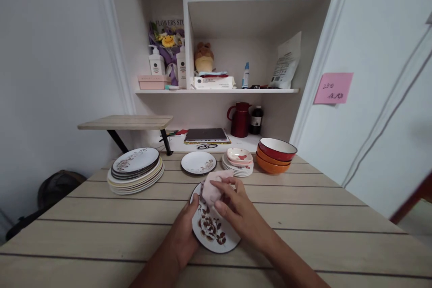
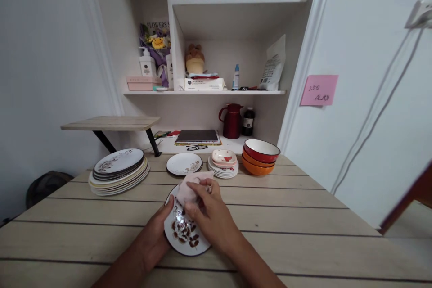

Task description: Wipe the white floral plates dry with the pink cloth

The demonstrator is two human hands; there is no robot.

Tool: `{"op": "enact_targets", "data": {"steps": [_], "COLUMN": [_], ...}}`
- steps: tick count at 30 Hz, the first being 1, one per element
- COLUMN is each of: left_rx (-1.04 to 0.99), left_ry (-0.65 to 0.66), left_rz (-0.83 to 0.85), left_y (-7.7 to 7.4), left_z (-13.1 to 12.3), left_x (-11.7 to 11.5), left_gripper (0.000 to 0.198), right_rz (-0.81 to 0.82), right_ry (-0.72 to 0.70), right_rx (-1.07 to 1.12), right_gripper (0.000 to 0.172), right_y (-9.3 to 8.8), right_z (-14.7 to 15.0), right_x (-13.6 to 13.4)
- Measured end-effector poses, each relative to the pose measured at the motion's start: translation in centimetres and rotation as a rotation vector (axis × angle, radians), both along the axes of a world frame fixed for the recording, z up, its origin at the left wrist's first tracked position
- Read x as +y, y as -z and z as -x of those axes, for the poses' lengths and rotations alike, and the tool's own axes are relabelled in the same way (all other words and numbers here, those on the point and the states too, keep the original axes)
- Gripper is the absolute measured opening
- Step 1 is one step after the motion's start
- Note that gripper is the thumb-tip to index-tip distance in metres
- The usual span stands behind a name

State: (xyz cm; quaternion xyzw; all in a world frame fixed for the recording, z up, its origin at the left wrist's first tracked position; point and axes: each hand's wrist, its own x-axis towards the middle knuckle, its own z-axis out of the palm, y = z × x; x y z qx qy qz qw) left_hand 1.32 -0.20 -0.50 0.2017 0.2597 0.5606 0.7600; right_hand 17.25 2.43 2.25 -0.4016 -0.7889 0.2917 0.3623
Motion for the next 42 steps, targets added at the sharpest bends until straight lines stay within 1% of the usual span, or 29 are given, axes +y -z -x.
{"op": "enact_targets", "data": {"steps": [3, 5, 6, 8, 10, 13, 16, 19, 21, 23, 25, 26, 27, 28, 29, 31, 33, 35, 36, 38, 40, 42], "left_rx": [0.040, 0.075, 0.089, 0.105, 0.110, 0.095, 0.078, 0.084, 0.069, 0.034, 0.017, 0.025, 0.040, 0.058, 0.075, 0.099, 0.107, 0.101, 0.094, 0.076, 0.055, 0.036], "left_ry": [-0.015, -0.032, -0.037, -0.032, -0.013, 0.010, 0.041, 0.103, 0.142, 0.158, 0.131, 0.105, 0.077, 0.051, 0.029, -0.003, -0.016, -0.010, 0.000, 0.022, 0.058, 0.098], "left_rz": [0.003, 0.029, 0.040, 0.047, 0.041, 0.013, 0.004, -0.002, -0.013, -0.004, 0.016, 0.027, 0.038, 0.047, 0.053, 0.061, 0.053, 0.041, 0.035, 0.026, 0.019, 0.018], "left_y": [-0.2, -0.4, -0.5, -0.5, -0.4, 0.0, 0.0, -0.4, -0.7, -0.8, -0.8, -0.7, -0.6, -0.5, -0.4, -0.3, -0.2, -0.2, -0.2, -0.3, -0.3, -0.2], "left_z": [-0.2, -0.4, -0.4, -0.5, -0.5, -0.5, -0.5, -0.4, -0.3, -0.2, -0.1, 0.0, 0.1, 0.1, 0.2, 0.3, 0.3, 0.3, 0.2, 0.1, -0.1, -0.2], "left_x": [-0.2, -0.3, -0.3, -0.3, -0.3, -0.2, -0.2, -0.5, -0.6, -0.6, -0.5, -0.4, -0.3, -0.2, -0.2, -0.1, 0.0, 0.0, 0.0, 0.1, 0.1, 0.1], "left_gripper": [0.054, 0.054, 0.053, 0.053, 0.053, 0.054, 0.056, 0.063, 0.068, 0.068, 0.061, 0.059, 0.057, 0.057, 0.057, 0.057, 0.058, 0.059, 0.059, 0.057, 0.056, 0.056], "right_rz": [-0.047, -0.046, -0.046, -0.063, -0.092, -0.119, -0.112, -0.083, -0.059, -0.025, 0.021, 0.043, 0.059, 0.064, 0.058, 0.032, 0.016, 0.004, -0.011, -0.057, -0.091, -0.098], "right_ry": [0.112, 0.214, 0.259, 0.314, 0.304, 0.190, 0.029, -0.135, -0.245, -0.346, -0.416, -0.427, -0.415, -0.372, -0.299, -0.102, 0.090, 0.212, 0.245, 0.264, 0.227, 0.135], "right_rx": [-0.113, -0.176, -0.197, -0.209, -0.196, -0.193, -0.220, -0.248, -0.273, -0.314, -0.377, -0.413, -0.454, -0.493, -0.531, -0.596, -0.642, -0.656, -0.646, -0.589, -0.483, -0.357], "right_gripper": [0.031, 0.023, 0.021, 0.025, 0.037, 0.048, 0.048, 0.050, 0.050, 0.046, 0.042, 0.040, 0.038, 0.036, 0.034, 0.032, 0.032, 0.033, 0.033, 0.035, 0.038, 0.042], "right_y": [-0.3, 0.0, 0.1, 0.4, 0.5, 0.3, -0.2, -1.0, -1.5, -2.0, -2.3, -2.4, -2.4, -2.5, -2.4, -2.2, -1.9, -1.4, -1.2, -0.8, -0.6, -0.6], "right_z": [0.2, 0.2, 0.1, 0.0, 0.0, 0.2, 0.7, 0.8, 0.4, -0.3, -1.2, -1.7, -2.3, -2.8, -3.2, -3.7, -3.5, -2.8, -2.3, -1.2, -0.3, 0.4], "right_x": [-0.1, 0.1, 0.3, 0.6, 0.7, 0.5, -0.2, -1.0, -1.5, -1.7, -1.7, -1.6, -1.4, -1.3, -1.1, -0.6, -0.1, 0.4, 0.6, 0.9, 0.9, 0.5]}}
